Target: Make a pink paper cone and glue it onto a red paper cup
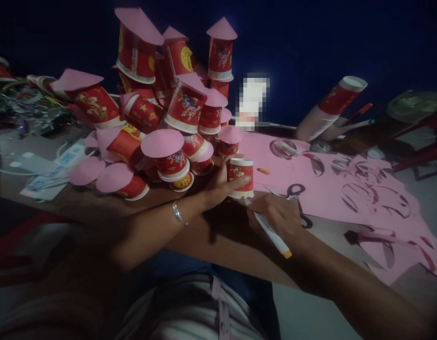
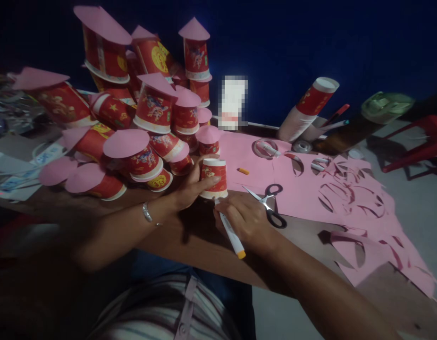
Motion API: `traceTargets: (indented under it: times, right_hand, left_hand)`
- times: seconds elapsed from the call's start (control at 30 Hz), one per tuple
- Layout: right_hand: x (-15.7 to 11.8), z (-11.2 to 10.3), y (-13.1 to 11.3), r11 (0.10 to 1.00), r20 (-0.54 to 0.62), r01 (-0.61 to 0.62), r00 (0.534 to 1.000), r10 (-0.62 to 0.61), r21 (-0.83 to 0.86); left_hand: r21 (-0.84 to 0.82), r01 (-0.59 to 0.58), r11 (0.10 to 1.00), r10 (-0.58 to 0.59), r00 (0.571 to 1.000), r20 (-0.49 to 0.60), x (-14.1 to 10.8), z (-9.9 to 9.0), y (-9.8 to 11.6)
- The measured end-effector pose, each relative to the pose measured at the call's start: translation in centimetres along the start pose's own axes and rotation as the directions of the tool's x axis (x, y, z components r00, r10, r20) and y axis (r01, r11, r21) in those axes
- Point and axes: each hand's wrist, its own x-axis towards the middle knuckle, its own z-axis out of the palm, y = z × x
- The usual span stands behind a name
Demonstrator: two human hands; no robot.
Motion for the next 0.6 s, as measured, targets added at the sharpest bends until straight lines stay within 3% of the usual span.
traceTargets:
  times: [0.27,0.6]
  right_hand:
    - [0.04,-0.29,-0.39,0.999,-0.008,0.029,1.0,-0.029,0.032]
    - [-0.03,-0.16,-0.21,1.0,-0.011,0.03,0.999,-0.03,0.006]
  left_hand:
    - [-0.056,0.078,0.995,-0.079,0.997,-0.01,-0.07,0.12,0.05]
    - [-0.035,0.045,0.998,-0.044,0.999,0.014,-0.13,-0.13,0.05]
